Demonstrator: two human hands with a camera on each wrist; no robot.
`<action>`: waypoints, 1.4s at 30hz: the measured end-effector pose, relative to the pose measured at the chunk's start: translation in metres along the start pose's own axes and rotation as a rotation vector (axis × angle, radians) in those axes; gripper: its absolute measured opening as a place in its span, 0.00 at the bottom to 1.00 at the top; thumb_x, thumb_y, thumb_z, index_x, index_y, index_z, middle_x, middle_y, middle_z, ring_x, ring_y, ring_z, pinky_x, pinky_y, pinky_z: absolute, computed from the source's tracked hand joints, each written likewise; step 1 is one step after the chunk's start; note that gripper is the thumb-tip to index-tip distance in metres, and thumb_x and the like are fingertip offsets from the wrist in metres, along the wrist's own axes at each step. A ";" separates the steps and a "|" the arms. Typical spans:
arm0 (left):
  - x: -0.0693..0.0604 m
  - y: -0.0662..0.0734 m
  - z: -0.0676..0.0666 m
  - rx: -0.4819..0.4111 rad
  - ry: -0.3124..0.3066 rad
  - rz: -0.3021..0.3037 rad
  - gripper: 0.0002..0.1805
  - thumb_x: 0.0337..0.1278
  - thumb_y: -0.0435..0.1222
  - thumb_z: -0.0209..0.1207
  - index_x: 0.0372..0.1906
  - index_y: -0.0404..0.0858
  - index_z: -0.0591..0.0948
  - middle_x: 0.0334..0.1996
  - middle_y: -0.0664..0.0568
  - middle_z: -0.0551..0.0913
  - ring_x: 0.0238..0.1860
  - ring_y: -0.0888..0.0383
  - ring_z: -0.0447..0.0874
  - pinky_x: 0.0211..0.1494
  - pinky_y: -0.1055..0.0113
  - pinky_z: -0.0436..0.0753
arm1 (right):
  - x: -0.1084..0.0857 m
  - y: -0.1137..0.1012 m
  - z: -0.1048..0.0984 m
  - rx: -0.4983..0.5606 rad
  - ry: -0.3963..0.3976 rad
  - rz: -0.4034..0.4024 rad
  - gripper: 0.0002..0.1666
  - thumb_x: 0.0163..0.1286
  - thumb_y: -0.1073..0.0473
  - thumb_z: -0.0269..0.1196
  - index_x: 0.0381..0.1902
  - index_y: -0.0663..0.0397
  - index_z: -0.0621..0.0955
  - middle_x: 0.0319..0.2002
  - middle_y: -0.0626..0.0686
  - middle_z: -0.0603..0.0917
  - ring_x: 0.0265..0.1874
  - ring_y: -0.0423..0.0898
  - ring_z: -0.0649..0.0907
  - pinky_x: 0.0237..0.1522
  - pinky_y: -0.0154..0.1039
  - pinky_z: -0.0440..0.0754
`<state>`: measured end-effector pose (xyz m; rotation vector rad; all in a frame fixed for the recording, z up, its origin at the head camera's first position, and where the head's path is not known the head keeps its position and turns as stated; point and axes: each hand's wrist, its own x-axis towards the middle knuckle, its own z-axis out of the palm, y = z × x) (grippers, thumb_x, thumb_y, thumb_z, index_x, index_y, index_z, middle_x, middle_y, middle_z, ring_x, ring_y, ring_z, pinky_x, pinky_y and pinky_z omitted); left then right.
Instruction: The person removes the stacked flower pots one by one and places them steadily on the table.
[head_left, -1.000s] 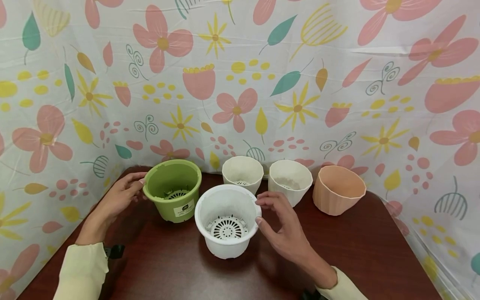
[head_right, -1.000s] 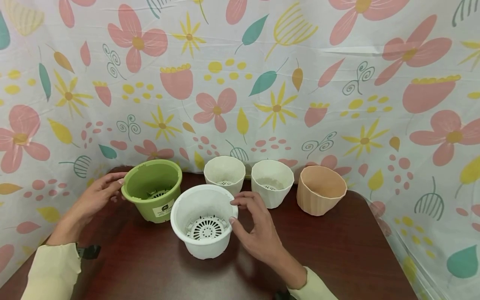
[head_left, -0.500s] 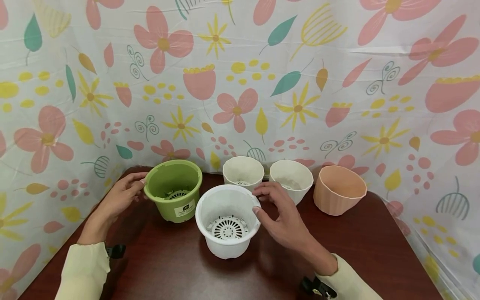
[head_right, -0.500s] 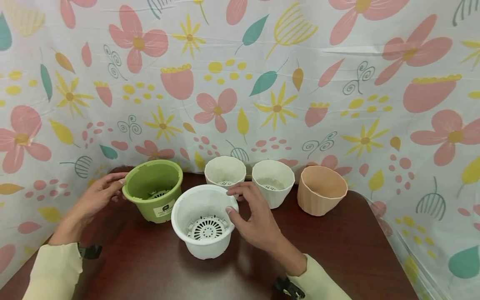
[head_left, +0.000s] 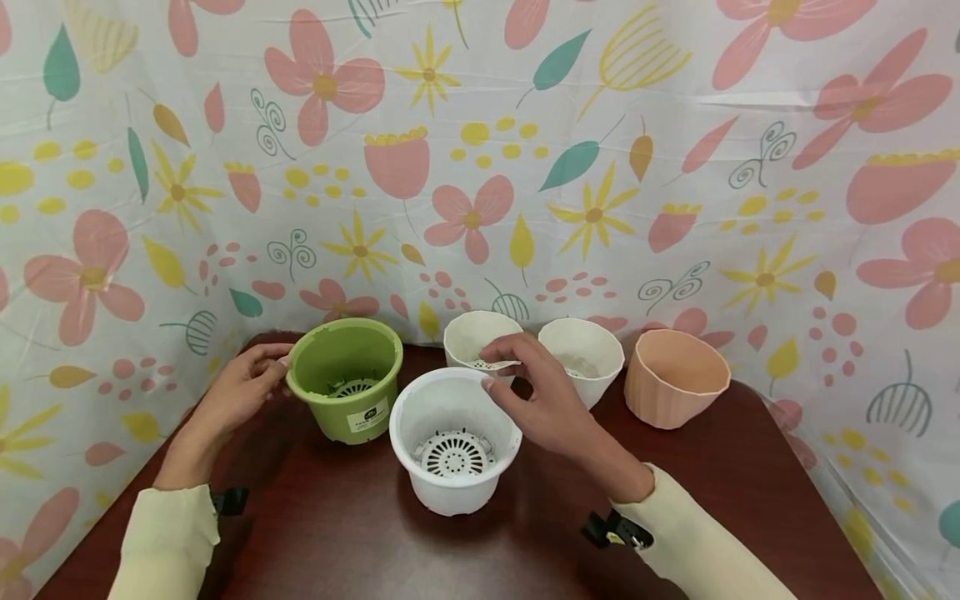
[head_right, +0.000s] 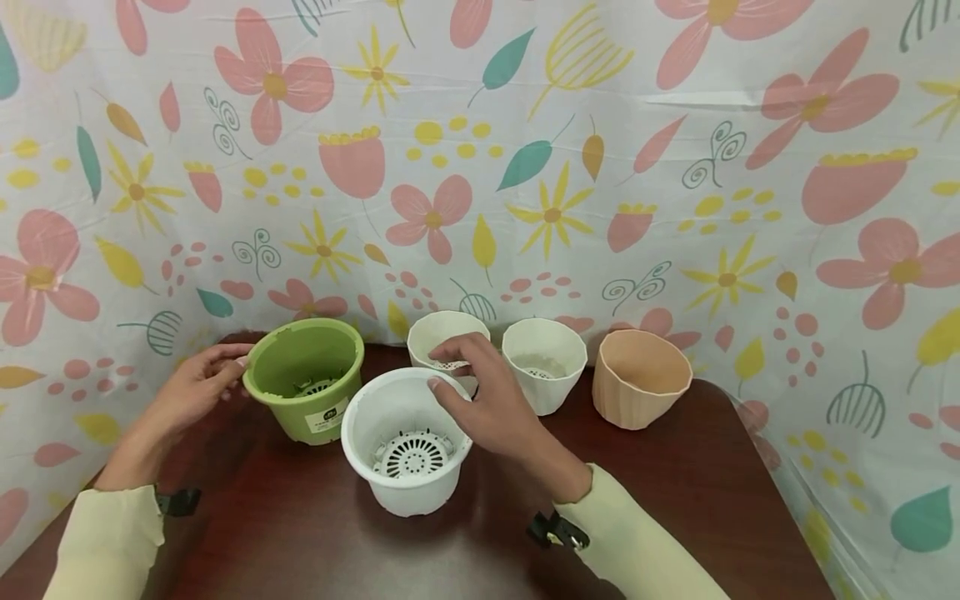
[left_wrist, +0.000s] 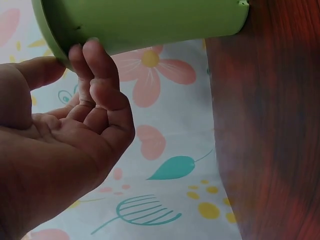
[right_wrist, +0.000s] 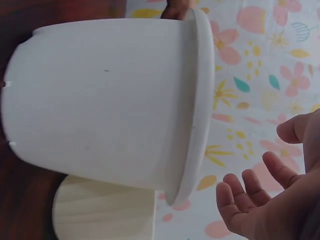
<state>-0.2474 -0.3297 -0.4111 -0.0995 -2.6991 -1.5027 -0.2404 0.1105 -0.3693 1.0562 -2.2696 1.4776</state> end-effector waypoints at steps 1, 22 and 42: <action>0.000 0.001 0.000 0.004 0.001 -0.003 0.30 0.86 0.49 0.48 0.77 0.34 0.68 0.50 0.39 0.84 0.39 0.59 0.86 0.41 0.65 0.82 | 0.004 -0.001 0.001 0.009 -0.006 0.011 0.15 0.75 0.67 0.66 0.57 0.55 0.80 0.55 0.49 0.81 0.59 0.53 0.81 0.56 0.52 0.86; -0.002 0.002 0.000 -0.001 -0.018 -0.020 0.32 0.86 0.51 0.48 0.77 0.31 0.67 0.49 0.43 0.84 0.39 0.57 0.87 0.40 0.66 0.84 | 0.054 -0.008 0.022 -0.012 -0.179 0.253 0.16 0.77 0.60 0.65 0.59 0.57 0.81 0.57 0.54 0.83 0.55 0.52 0.87 0.59 0.48 0.84; -0.005 0.007 -0.001 -0.007 -0.042 -0.023 0.34 0.84 0.50 0.52 0.78 0.30 0.66 0.48 0.45 0.87 0.39 0.57 0.87 0.41 0.64 0.85 | 0.093 -0.012 0.041 -0.112 -0.284 0.382 0.16 0.78 0.54 0.63 0.59 0.54 0.82 0.55 0.54 0.84 0.53 0.50 0.87 0.52 0.43 0.85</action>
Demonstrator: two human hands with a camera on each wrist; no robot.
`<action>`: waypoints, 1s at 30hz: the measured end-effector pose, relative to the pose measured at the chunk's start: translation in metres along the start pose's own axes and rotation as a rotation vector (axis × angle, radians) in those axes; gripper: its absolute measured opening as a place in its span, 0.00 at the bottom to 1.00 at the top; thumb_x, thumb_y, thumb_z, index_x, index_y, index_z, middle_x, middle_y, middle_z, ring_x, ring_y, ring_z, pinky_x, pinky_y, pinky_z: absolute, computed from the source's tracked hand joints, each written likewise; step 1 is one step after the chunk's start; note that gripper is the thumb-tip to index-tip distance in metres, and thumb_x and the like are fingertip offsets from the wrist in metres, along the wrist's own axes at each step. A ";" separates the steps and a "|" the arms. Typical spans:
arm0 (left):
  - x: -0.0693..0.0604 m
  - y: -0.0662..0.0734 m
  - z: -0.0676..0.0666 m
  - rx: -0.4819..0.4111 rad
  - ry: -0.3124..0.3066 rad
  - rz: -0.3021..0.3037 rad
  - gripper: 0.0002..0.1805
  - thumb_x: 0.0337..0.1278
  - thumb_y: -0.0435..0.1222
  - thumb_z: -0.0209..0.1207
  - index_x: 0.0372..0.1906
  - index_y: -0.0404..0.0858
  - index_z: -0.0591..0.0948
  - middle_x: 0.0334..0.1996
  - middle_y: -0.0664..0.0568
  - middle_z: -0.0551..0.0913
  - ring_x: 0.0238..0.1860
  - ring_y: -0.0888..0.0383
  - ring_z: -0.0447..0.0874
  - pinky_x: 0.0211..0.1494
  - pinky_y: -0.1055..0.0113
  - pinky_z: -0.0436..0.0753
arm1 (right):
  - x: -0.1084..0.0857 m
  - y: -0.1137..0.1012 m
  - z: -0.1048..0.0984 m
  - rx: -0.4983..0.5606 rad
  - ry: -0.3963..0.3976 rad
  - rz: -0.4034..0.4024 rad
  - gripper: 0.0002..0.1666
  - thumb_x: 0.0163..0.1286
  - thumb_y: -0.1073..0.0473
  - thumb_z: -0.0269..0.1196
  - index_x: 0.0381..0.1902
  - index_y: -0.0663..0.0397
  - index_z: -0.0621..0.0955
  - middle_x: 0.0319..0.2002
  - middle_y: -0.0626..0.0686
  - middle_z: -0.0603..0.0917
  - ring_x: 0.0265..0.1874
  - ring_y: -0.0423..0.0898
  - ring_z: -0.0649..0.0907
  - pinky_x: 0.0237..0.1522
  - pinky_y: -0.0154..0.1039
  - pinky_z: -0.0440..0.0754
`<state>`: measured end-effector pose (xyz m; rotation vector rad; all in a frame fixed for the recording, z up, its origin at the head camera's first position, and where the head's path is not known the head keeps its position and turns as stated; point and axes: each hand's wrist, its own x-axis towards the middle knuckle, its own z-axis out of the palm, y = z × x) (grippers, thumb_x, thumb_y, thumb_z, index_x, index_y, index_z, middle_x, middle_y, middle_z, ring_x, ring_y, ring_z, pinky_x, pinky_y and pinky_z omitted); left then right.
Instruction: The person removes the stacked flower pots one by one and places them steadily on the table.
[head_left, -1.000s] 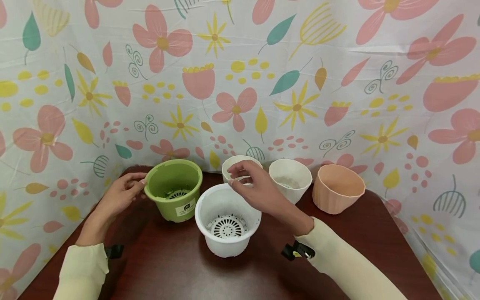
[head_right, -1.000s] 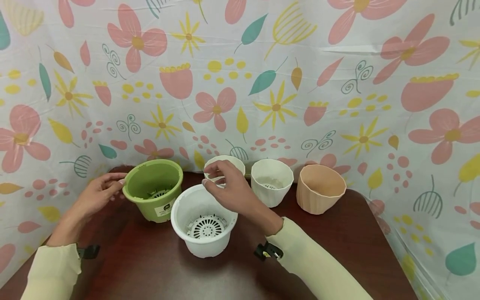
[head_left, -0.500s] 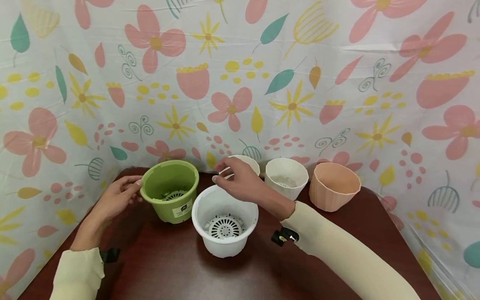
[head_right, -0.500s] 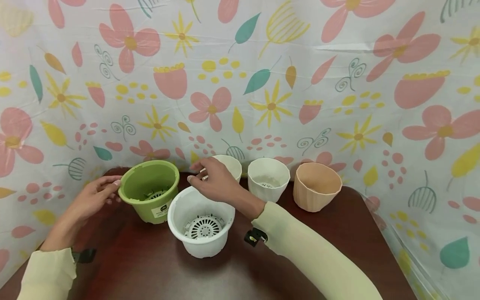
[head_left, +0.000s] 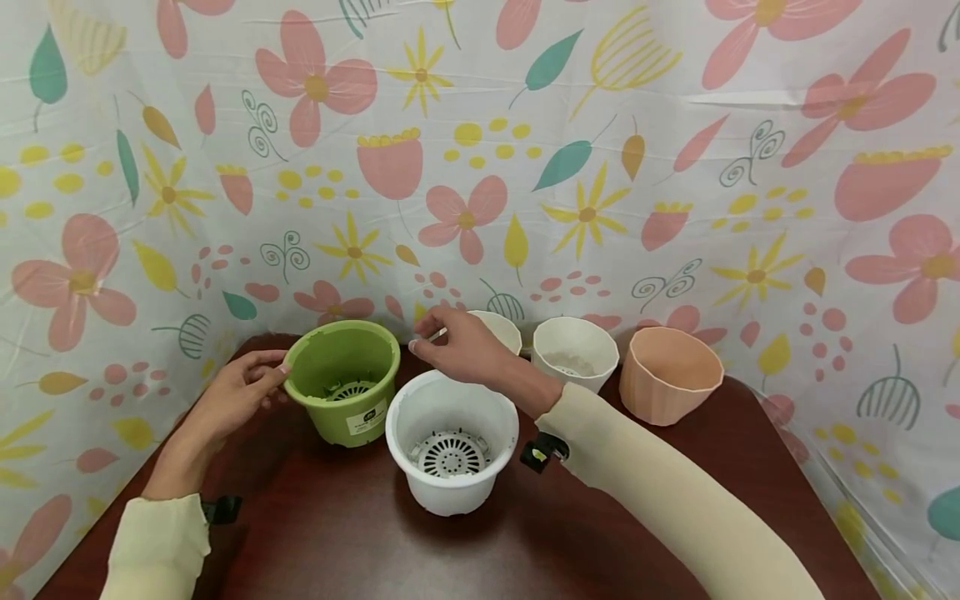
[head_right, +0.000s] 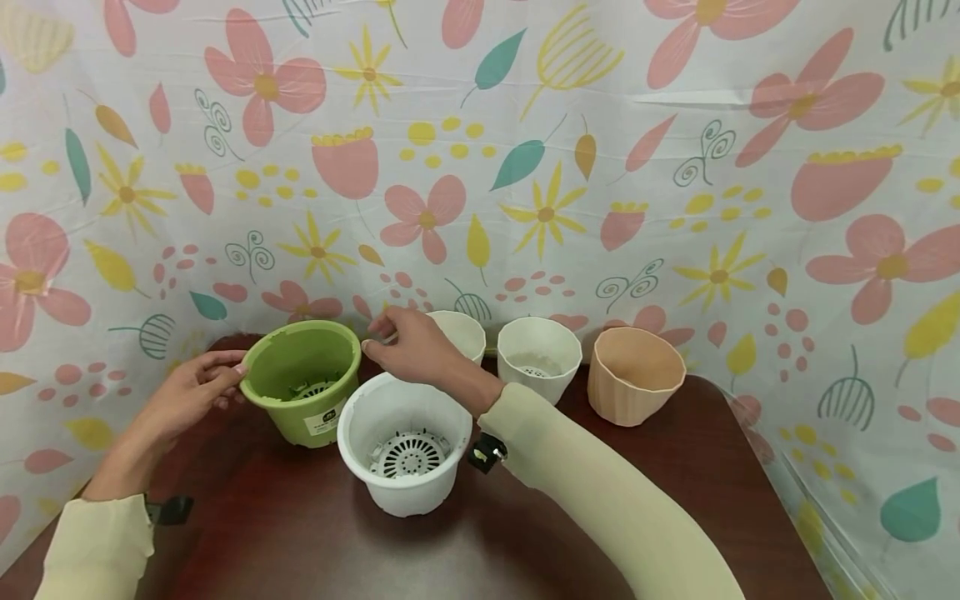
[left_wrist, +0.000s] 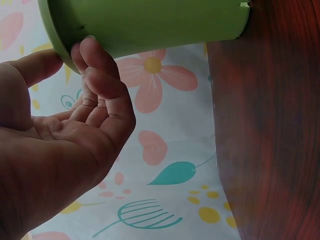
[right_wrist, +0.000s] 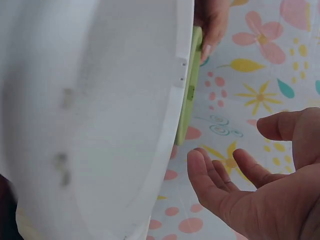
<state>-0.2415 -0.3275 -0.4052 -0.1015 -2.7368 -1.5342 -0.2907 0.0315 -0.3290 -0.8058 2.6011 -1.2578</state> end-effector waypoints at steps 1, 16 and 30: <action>0.000 0.000 0.000 -0.001 -0.001 -0.001 0.34 0.84 0.50 0.52 0.78 0.30 0.66 0.48 0.45 0.87 0.40 0.56 0.87 0.42 0.64 0.85 | 0.002 -0.001 0.000 0.004 -0.010 0.016 0.17 0.79 0.54 0.63 0.59 0.54 0.82 0.55 0.54 0.85 0.52 0.49 0.87 0.51 0.42 0.85; 0.002 -0.001 -0.002 -0.008 -0.002 -0.005 0.34 0.84 0.50 0.52 0.79 0.30 0.65 0.49 0.44 0.86 0.39 0.58 0.87 0.41 0.65 0.85 | 0.033 -0.009 0.005 -0.023 -0.073 0.064 0.17 0.80 0.54 0.62 0.59 0.58 0.81 0.56 0.57 0.86 0.58 0.52 0.85 0.55 0.44 0.84; 0.001 -0.001 -0.001 -0.030 0.000 0.001 0.34 0.84 0.49 0.53 0.78 0.30 0.66 0.46 0.44 0.85 0.39 0.57 0.86 0.42 0.65 0.86 | 0.053 0.003 0.017 -0.063 -0.137 0.085 0.23 0.81 0.55 0.61 0.66 0.63 0.78 0.61 0.61 0.84 0.62 0.55 0.83 0.59 0.47 0.83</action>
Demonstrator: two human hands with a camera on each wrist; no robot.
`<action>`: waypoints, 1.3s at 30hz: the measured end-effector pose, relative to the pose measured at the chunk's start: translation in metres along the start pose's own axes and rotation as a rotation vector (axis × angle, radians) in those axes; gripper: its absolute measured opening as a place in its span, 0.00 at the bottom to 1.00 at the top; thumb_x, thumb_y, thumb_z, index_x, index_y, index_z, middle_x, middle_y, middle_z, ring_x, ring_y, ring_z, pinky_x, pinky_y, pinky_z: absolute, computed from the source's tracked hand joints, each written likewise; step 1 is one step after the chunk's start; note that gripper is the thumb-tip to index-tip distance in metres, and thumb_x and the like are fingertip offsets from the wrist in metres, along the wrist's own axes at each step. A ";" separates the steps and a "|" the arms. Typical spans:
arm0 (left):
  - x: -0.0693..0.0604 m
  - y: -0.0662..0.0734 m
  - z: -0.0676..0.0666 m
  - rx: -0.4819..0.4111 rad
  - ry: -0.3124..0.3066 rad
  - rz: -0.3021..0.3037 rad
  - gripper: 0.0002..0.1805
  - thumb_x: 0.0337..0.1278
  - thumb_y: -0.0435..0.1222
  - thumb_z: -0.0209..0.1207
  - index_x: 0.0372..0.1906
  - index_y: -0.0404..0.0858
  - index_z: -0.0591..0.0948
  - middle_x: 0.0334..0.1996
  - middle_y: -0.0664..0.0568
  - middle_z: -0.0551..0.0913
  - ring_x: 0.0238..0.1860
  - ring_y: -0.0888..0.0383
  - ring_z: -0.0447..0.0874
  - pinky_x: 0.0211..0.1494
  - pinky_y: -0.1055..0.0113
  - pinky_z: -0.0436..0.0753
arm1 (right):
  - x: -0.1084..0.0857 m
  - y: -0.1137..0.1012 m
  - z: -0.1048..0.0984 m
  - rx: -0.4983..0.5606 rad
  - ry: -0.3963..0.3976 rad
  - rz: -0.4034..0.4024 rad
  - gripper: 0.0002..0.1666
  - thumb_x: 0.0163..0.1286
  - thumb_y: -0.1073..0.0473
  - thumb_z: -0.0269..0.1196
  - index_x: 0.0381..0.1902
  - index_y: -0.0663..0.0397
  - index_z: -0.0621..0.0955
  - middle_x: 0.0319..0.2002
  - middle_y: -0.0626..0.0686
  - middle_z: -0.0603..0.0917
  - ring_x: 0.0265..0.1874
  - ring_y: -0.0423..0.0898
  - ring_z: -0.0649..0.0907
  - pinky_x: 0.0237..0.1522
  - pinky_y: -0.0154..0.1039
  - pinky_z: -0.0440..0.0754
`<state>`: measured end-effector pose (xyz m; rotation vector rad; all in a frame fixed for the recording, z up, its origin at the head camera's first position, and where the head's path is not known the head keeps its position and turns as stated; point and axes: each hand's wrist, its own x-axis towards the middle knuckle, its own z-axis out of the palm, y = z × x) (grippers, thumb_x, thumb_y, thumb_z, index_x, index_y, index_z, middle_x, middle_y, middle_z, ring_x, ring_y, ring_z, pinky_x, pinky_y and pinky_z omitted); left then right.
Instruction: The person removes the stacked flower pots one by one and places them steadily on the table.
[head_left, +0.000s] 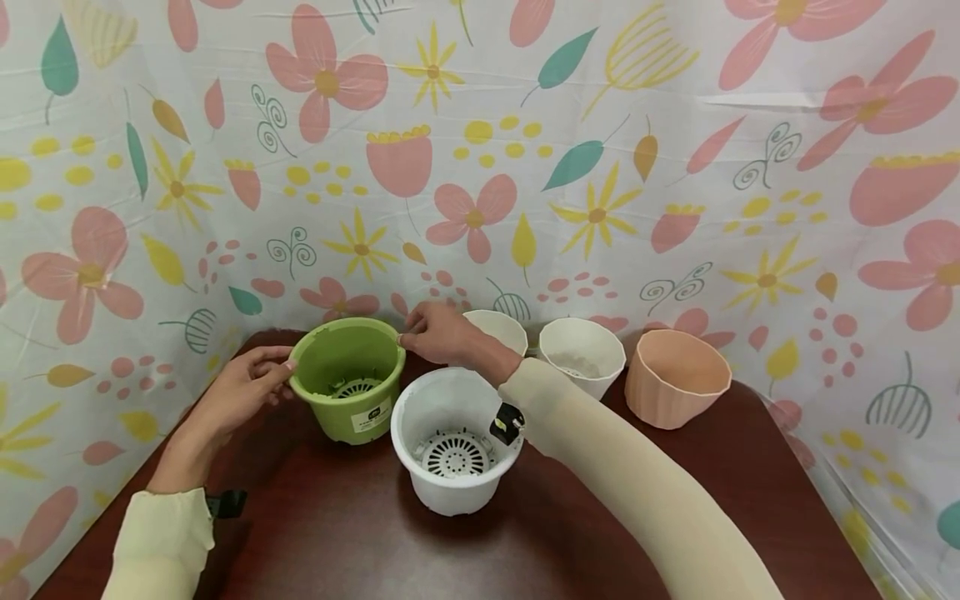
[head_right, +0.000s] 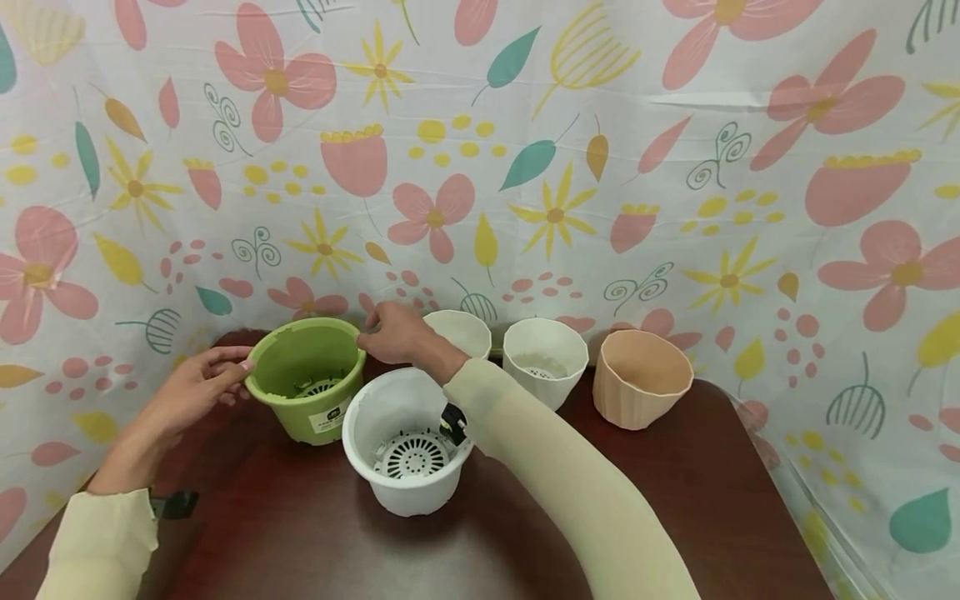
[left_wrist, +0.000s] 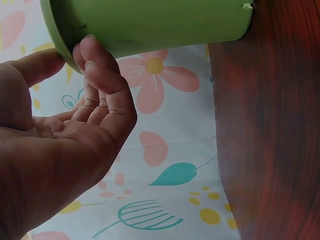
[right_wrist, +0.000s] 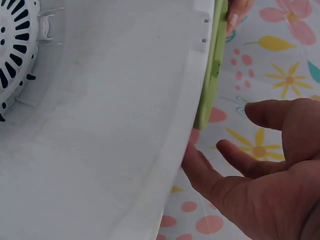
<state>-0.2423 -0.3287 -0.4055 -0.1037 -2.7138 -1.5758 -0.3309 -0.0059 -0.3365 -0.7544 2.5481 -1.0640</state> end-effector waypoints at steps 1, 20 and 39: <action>0.000 0.000 0.000 -0.004 0.001 0.000 0.34 0.84 0.49 0.53 0.78 0.30 0.66 0.47 0.42 0.85 0.39 0.57 0.86 0.42 0.65 0.86 | 0.001 0.001 0.001 -0.005 -0.014 0.001 0.24 0.81 0.55 0.61 0.67 0.63 0.78 0.61 0.61 0.84 0.62 0.55 0.83 0.59 0.47 0.83; 0.004 0.001 0.005 -0.091 0.044 -0.006 0.32 0.83 0.44 0.56 0.77 0.28 0.68 0.55 0.35 0.81 0.37 0.59 0.85 0.40 0.66 0.86 | 0.012 0.002 0.024 0.008 -0.119 -0.036 0.18 0.80 0.65 0.61 0.62 0.69 0.76 0.44 0.61 0.86 0.41 0.54 0.91 0.39 0.36 0.87; 0.005 0.002 0.004 -0.075 0.058 0.011 0.29 0.82 0.42 0.57 0.75 0.28 0.72 0.42 0.50 0.84 0.31 0.59 0.81 0.35 0.66 0.83 | 0.012 0.008 0.027 0.262 -0.107 0.021 0.38 0.77 0.70 0.61 0.80 0.70 0.61 0.59 0.71 0.82 0.37 0.56 0.91 0.41 0.40 0.89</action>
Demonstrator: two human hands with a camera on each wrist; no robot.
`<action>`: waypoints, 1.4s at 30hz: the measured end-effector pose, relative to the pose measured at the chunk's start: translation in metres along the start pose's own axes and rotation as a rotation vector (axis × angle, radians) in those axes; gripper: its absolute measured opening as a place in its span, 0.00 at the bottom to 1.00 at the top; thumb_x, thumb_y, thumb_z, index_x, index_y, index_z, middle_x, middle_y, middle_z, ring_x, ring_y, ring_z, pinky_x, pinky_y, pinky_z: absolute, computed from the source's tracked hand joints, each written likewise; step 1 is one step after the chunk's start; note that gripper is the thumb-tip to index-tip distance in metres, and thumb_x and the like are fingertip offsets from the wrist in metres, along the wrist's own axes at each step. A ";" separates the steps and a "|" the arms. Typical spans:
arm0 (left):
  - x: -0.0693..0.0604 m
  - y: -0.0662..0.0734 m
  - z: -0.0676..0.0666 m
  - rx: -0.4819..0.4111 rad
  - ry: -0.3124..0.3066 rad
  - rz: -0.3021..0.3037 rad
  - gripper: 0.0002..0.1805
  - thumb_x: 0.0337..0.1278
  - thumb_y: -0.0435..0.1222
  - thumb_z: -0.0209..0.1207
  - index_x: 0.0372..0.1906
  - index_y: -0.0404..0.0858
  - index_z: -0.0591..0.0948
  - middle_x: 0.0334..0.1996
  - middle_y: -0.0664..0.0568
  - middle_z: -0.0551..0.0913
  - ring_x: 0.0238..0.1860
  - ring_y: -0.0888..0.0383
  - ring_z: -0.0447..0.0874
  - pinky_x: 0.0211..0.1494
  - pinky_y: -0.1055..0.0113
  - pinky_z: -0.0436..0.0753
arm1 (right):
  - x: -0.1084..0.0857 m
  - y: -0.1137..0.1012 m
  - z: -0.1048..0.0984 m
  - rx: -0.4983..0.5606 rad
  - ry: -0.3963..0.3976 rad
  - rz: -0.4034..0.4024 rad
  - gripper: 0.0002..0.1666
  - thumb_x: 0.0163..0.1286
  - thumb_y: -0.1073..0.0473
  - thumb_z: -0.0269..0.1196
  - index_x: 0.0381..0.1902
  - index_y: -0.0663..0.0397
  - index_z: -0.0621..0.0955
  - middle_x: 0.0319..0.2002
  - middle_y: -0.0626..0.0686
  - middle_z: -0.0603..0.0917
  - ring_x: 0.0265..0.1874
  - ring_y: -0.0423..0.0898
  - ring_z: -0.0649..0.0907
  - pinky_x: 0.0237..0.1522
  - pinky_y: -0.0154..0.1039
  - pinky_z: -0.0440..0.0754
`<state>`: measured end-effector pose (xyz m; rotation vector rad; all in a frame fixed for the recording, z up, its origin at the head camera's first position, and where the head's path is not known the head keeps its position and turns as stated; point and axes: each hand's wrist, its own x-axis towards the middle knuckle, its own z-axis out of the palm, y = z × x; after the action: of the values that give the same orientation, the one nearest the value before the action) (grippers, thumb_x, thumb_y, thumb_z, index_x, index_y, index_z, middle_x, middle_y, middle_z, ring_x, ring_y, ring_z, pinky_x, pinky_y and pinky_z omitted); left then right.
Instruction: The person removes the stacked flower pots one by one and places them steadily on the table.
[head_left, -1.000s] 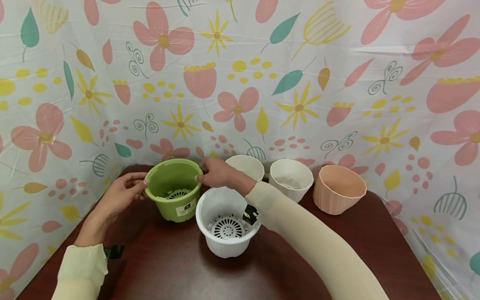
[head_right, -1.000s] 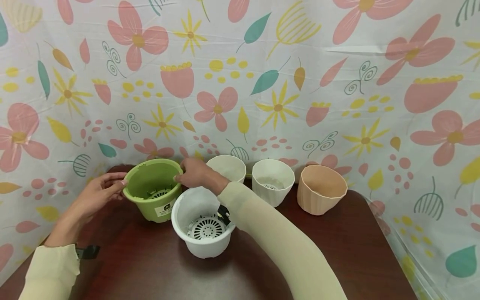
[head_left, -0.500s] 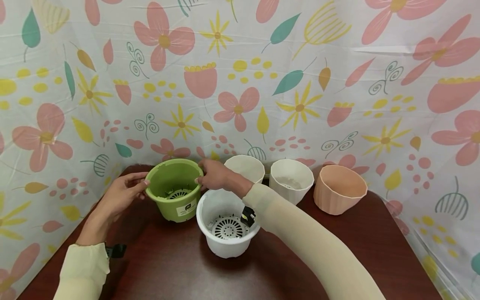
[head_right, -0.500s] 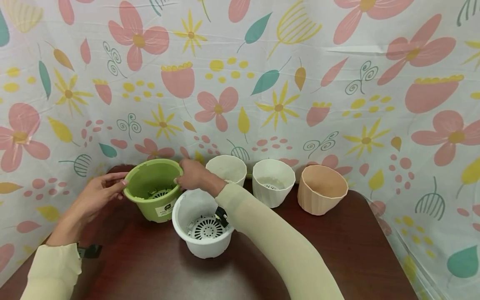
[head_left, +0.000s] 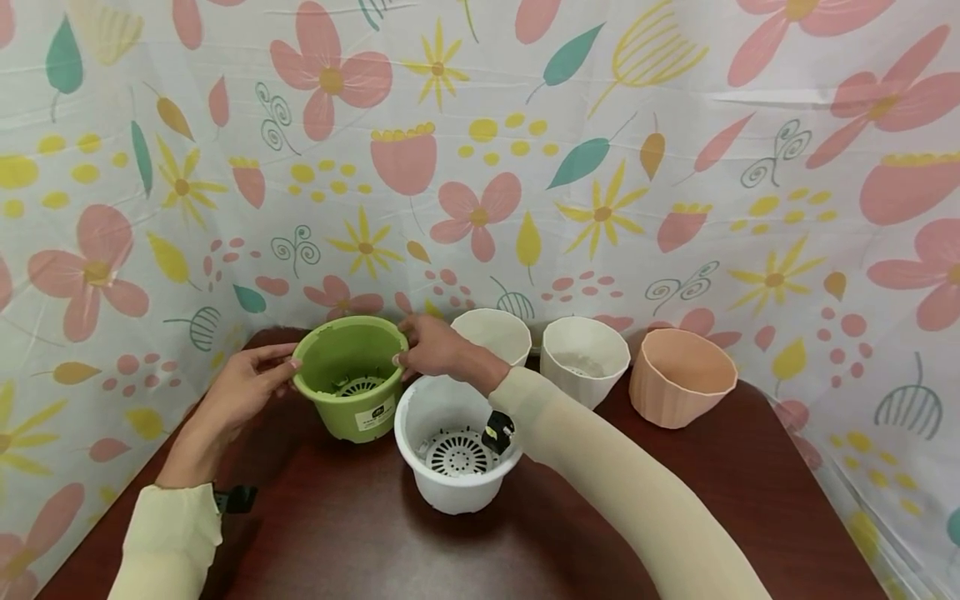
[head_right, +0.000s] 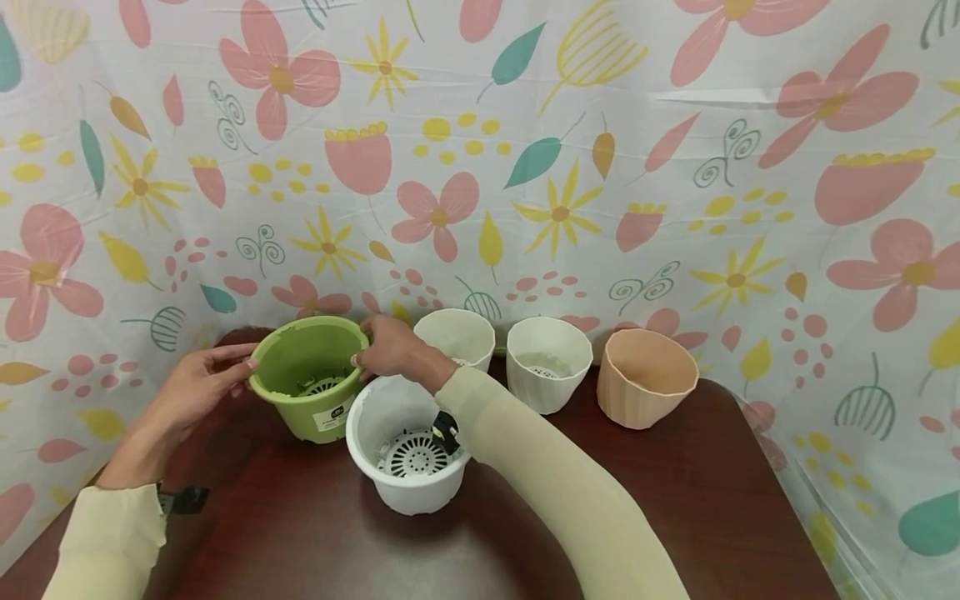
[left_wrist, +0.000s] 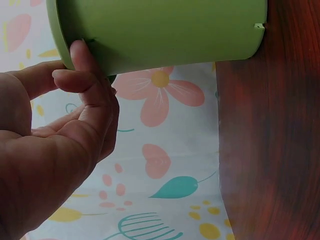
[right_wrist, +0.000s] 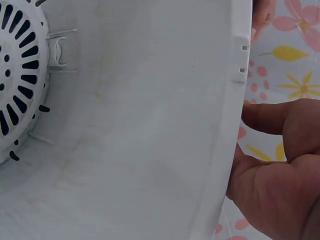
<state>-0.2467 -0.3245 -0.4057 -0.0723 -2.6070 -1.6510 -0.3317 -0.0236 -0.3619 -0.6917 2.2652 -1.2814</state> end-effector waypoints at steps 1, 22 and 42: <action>0.000 0.000 0.000 0.001 0.002 -0.001 0.29 0.82 0.42 0.57 0.75 0.28 0.72 0.41 0.52 0.85 0.31 0.60 0.81 0.35 0.65 0.83 | 0.000 0.000 0.000 0.010 0.001 0.000 0.38 0.77 0.71 0.61 0.79 0.70 0.62 0.58 0.71 0.82 0.37 0.56 0.91 0.41 0.41 0.90; -0.005 0.014 -0.006 -0.006 0.043 -0.029 0.29 0.80 0.44 0.59 0.74 0.31 0.75 0.42 0.53 0.90 0.37 0.64 0.87 0.41 0.69 0.86 | -0.003 -0.014 -0.007 0.076 0.038 -0.015 0.39 0.75 0.72 0.63 0.80 0.68 0.63 0.46 0.65 0.85 0.42 0.66 0.90 0.39 0.42 0.90; -0.013 0.055 -0.019 -0.004 0.058 0.029 0.32 0.80 0.46 0.58 0.76 0.31 0.72 0.43 0.62 0.84 0.40 0.63 0.84 0.43 0.72 0.84 | -0.018 -0.035 -0.025 0.285 0.044 -0.106 0.37 0.74 0.78 0.61 0.78 0.71 0.66 0.51 0.69 0.82 0.33 0.49 0.87 0.46 0.49 0.90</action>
<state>-0.2291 -0.3183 -0.3491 -0.0612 -2.5482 -1.6242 -0.3258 -0.0120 -0.3170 -0.6914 2.0439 -1.6436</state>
